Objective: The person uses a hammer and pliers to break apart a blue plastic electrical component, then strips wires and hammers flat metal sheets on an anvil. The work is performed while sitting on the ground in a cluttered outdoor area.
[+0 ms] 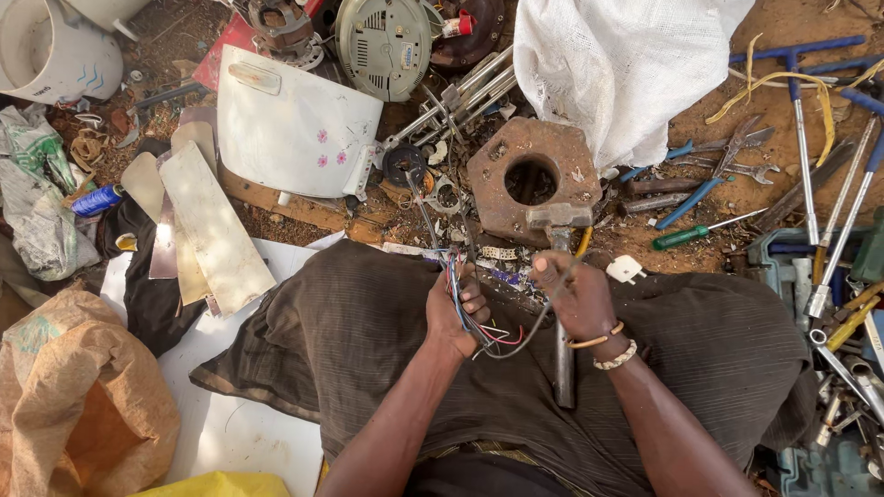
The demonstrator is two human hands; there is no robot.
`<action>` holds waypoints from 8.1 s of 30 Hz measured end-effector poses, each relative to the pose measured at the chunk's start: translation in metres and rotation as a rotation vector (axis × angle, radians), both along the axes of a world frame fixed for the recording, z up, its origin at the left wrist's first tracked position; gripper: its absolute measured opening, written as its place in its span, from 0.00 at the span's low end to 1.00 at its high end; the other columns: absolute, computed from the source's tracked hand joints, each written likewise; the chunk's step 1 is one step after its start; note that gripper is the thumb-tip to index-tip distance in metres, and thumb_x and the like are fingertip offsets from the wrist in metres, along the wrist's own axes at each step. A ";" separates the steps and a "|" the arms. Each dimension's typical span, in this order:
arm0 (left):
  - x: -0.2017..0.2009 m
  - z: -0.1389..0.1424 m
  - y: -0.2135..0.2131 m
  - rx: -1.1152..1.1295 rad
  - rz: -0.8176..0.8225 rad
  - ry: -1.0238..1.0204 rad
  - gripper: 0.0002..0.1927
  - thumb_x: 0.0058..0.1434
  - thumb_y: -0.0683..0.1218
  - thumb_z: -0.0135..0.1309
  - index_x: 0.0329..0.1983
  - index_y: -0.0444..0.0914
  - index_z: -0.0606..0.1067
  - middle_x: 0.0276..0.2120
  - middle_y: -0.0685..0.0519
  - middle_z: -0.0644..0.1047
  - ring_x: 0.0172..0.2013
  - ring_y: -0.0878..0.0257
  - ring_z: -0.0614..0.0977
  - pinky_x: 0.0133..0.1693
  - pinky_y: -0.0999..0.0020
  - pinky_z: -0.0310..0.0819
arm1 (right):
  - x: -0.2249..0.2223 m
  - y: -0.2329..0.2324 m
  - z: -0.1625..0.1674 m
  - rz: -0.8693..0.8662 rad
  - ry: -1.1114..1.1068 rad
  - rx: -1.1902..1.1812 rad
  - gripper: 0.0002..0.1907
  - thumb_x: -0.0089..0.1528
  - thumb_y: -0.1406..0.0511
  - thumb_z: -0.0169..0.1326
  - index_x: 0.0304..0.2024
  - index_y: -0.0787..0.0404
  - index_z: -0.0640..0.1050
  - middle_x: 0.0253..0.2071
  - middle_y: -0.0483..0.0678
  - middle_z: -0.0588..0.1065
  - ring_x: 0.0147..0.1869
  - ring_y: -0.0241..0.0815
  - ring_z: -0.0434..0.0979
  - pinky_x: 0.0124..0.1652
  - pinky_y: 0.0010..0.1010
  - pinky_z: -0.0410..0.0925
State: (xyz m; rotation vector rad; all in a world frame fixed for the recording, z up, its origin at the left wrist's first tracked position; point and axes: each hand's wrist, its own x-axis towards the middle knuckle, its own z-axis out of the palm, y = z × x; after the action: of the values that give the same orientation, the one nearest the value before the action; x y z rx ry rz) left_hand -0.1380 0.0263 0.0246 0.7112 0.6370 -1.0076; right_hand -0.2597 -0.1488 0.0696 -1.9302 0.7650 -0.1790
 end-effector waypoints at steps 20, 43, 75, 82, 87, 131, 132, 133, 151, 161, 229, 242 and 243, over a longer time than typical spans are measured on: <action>-0.005 0.119 0.083 0.692 -0.501 -1.269 0.13 0.70 0.50 0.51 0.33 0.38 0.78 0.17 0.61 0.74 0.15 0.75 0.66 0.16 0.72 0.56 | -0.016 -0.042 0.006 -0.230 -0.573 1.478 0.30 0.72 0.52 0.43 0.63 0.71 0.70 0.31 0.44 0.74 0.33 0.36 0.73 0.36 0.29 0.70; -0.047 0.213 0.092 -0.478 -1.301 -1.818 0.09 0.53 0.47 0.63 0.26 0.40 0.75 0.14 0.53 0.71 0.18 0.58 0.78 0.23 0.58 0.71 | -0.006 -0.013 -0.019 -0.014 -0.340 1.210 0.20 0.70 0.57 0.50 0.55 0.68 0.76 0.28 0.42 0.70 0.25 0.30 0.68 0.24 0.20 0.62; 0.090 0.040 -0.036 0.522 -0.870 -1.836 0.10 0.70 0.48 0.53 0.43 0.35 0.76 0.38 0.43 0.78 0.37 0.42 0.81 0.38 0.49 0.75 | 0.020 0.015 -0.027 -0.256 -0.461 0.295 0.21 0.66 0.63 0.60 0.58 0.68 0.76 0.54 0.53 0.76 0.54 0.39 0.79 0.51 0.30 0.77; 0.099 -0.009 -0.035 0.522 -0.911 -1.982 0.10 0.67 0.46 0.56 0.49 0.38 0.76 0.41 0.45 0.76 0.35 0.45 0.83 0.36 0.50 0.78 | 0.025 0.022 -0.030 -0.328 -0.278 -0.261 0.13 0.68 0.66 0.60 0.54 0.64 0.79 0.60 0.53 0.73 0.52 0.39 0.79 0.46 0.29 0.76; 0.098 -0.020 -0.039 0.485 -0.892 -1.997 0.14 0.59 0.41 0.57 0.49 0.39 0.75 0.45 0.46 0.75 0.40 0.49 0.83 0.39 0.54 0.82 | 0.024 0.020 -0.028 -0.260 -0.218 -0.593 0.21 0.66 0.64 0.63 0.60 0.61 0.75 0.63 0.55 0.68 0.61 0.48 0.75 0.52 0.35 0.75; 0.093 -0.015 -0.054 0.473 -0.497 -1.922 0.14 0.62 0.35 0.57 0.51 0.33 0.78 0.44 0.42 0.78 0.44 0.45 0.80 0.47 0.51 0.74 | 0.005 0.011 -0.044 -0.386 0.018 0.820 0.23 0.64 0.56 0.60 0.53 0.65 0.71 0.21 0.41 0.66 0.15 0.29 0.63 0.15 0.24 0.62; 0.095 -0.017 -0.055 0.464 -0.517 -1.872 0.12 0.63 0.37 0.58 0.50 0.33 0.77 0.43 0.43 0.78 0.44 0.45 0.80 0.47 0.50 0.74 | 0.006 0.012 -0.040 -0.409 0.022 0.813 0.22 0.66 0.57 0.59 0.51 0.66 0.69 0.21 0.41 0.65 0.15 0.29 0.63 0.15 0.24 0.61; 0.097 -0.018 -0.055 0.459 -0.536 -1.820 0.10 0.64 0.38 0.60 0.48 0.32 0.76 0.43 0.43 0.78 0.44 0.45 0.80 0.47 0.50 0.73 | 0.007 0.014 -0.035 -0.431 0.029 0.808 0.21 0.67 0.58 0.59 0.48 0.66 0.67 0.21 0.40 0.65 0.15 0.29 0.62 0.14 0.25 0.60; 0.107 -0.028 -0.055 0.396 -0.609 -1.732 0.12 0.56 0.42 0.65 0.41 0.33 0.78 0.36 0.45 0.78 0.37 0.50 0.82 0.40 0.53 0.76 | 0.063 0.058 0.061 -0.256 0.125 0.059 0.30 0.67 0.52 0.51 0.64 0.65 0.73 0.28 0.47 0.76 0.22 0.31 0.72 0.20 0.24 0.65; 0.109 -0.024 -0.057 0.421 -0.652 -1.733 0.10 0.56 0.41 0.65 0.37 0.31 0.78 0.35 0.45 0.78 0.36 0.49 0.81 0.39 0.53 0.75 | 0.055 0.053 0.048 -0.275 0.071 0.005 0.28 0.68 0.52 0.50 0.62 0.65 0.75 0.25 0.46 0.75 0.21 0.31 0.71 0.19 0.24 0.66; 0.082 0.000 -0.038 -0.247 -0.739 -1.158 0.21 0.71 0.57 0.56 0.52 0.35 0.79 0.42 0.54 0.82 0.44 0.69 0.79 0.47 0.68 0.76 | 0.040 0.035 0.018 -0.251 -0.397 0.045 0.09 0.63 0.69 0.62 0.44 0.66 0.81 0.43 0.47 0.79 0.42 0.34 0.82 0.40 0.26 0.78; 0.075 -0.033 -0.054 -0.149 -0.985 -0.646 0.22 0.67 0.59 0.53 0.50 0.37 0.79 0.34 0.54 0.76 0.29 0.67 0.78 0.30 0.71 0.74 | 0.036 0.058 0.037 -0.124 -0.289 -0.447 0.07 0.64 0.70 0.62 0.45 0.61 0.82 0.45 0.50 0.80 0.46 0.39 0.83 0.41 0.27 0.76; 0.078 -0.031 -0.056 -0.130 -0.907 -0.705 0.17 0.65 0.53 0.57 0.49 0.37 0.79 0.34 0.53 0.77 0.29 0.68 0.77 0.31 0.72 0.75 | 0.033 0.062 0.036 -0.135 -0.293 -0.440 0.07 0.64 0.70 0.62 0.45 0.61 0.81 0.44 0.50 0.80 0.46 0.38 0.83 0.41 0.27 0.76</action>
State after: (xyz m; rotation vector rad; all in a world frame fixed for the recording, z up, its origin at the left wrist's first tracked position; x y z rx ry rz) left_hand -0.0604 -0.0292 -0.0069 1.1954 -0.4224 -1.4770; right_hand -0.2266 -0.0873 0.1056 -2.1928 0.6970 -0.7488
